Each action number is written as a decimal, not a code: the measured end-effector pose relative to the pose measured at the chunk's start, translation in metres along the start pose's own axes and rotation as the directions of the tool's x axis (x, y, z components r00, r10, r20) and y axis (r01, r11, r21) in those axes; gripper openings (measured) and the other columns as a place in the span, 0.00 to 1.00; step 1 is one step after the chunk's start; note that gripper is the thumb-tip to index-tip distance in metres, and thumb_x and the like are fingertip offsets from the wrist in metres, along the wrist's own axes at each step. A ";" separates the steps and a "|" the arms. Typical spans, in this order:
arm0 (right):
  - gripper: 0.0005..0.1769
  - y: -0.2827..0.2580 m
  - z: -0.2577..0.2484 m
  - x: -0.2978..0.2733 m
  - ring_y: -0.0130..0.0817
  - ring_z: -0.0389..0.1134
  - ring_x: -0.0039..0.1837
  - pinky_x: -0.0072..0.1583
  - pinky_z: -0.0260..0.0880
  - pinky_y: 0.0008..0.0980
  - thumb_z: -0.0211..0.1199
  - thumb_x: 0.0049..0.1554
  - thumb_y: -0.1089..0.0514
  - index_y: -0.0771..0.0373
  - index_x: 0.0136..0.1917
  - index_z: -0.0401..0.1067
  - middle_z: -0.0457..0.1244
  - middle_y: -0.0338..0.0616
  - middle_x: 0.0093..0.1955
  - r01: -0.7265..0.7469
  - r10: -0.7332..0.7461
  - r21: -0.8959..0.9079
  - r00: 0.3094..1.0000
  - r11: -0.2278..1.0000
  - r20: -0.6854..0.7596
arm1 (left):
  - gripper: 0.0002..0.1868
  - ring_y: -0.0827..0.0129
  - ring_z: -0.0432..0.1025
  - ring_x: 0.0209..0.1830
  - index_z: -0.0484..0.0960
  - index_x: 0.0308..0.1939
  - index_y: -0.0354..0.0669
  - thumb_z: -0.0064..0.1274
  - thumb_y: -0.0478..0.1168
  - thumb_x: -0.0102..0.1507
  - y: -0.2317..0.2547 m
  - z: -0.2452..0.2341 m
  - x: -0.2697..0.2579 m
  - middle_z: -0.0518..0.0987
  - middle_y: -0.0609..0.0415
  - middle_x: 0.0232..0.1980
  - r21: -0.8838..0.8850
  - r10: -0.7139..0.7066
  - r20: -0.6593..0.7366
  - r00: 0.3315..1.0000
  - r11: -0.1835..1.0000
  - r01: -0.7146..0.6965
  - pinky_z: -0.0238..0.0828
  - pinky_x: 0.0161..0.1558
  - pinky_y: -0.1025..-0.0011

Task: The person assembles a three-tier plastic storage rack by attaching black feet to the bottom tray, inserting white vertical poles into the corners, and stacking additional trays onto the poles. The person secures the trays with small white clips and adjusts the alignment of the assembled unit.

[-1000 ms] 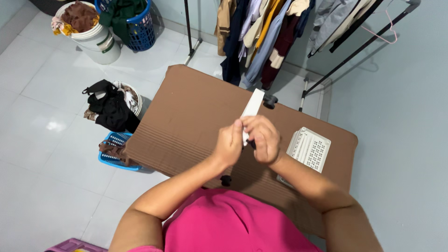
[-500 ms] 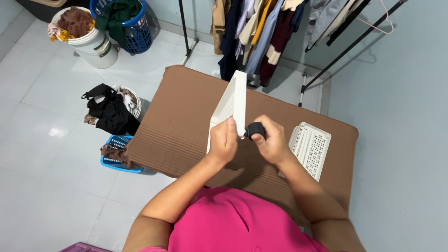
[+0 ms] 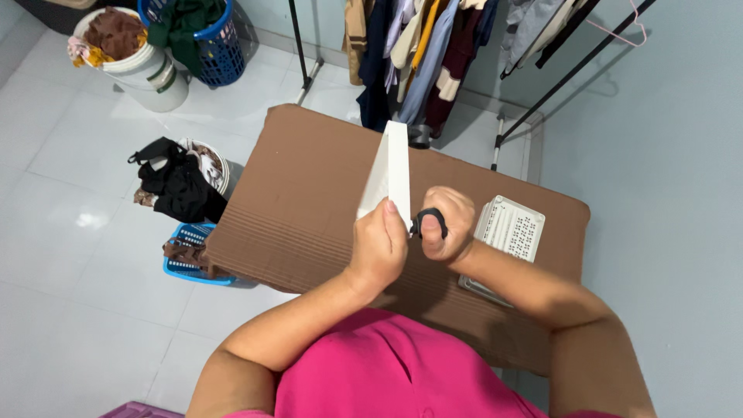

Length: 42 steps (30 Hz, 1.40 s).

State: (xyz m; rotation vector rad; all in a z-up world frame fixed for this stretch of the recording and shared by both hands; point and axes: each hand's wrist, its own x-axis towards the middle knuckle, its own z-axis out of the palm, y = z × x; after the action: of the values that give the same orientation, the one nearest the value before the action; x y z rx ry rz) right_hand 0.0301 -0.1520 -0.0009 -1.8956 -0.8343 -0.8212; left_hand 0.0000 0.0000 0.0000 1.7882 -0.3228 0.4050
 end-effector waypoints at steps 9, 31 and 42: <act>0.20 0.015 -0.006 0.007 0.44 0.59 0.32 0.38 0.58 0.42 0.57 0.60 0.49 0.62 0.32 0.62 0.55 0.46 0.29 0.174 -0.168 -0.211 0.985 0.962 0.044 | 0.22 0.39 0.73 0.28 0.75 0.30 0.33 0.34 0.42 0.74 -0.030 0.008 0.017 0.76 0.35 0.25 0.106 -0.057 0.079 0.995 0.993 0.049 0.68 0.32 0.50; 0.22 0.106 0.006 -0.053 0.27 0.68 0.44 0.44 0.69 0.27 0.58 0.62 0.46 0.66 0.59 0.72 0.70 0.44 0.48 -0.888 0.901 0.349 0.384 0.300 0.201 | 0.18 0.52 0.75 0.34 0.81 0.50 0.35 0.45 0.47 0.71 -0.128 0.033 0.008 0.79 0.46 0.33 0.113 0.307 0.311 0.900 0.928 -0.355 0.72 0.40 0.58; 0.22 0.244 0.086 -0.248 0.38 0.73 0.50 0.50 0.76 0.34 0.61 0.59 0.68 0.73 0.66 0.69 0.71 0.54 0.52 -0.873 0.967 0.484 0.169 0.057 0.192 | 0.45 0.49 0.68 0.59 0.62 0.75 0.36 0.52 0.62 0.63 -0.249 0.046 -0.061 0.74 0.40 0.58 0.525 -0.288 0.604 0.743 0.846 -0.098 0.62 0.60 0.52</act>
State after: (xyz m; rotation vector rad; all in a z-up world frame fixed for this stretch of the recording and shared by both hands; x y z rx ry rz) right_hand 0.1069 -0.2241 -0.3439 -1.3581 0.4387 0.1268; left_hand 0.0551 0.0173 -0.2546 2.4626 -0.6616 -0.2974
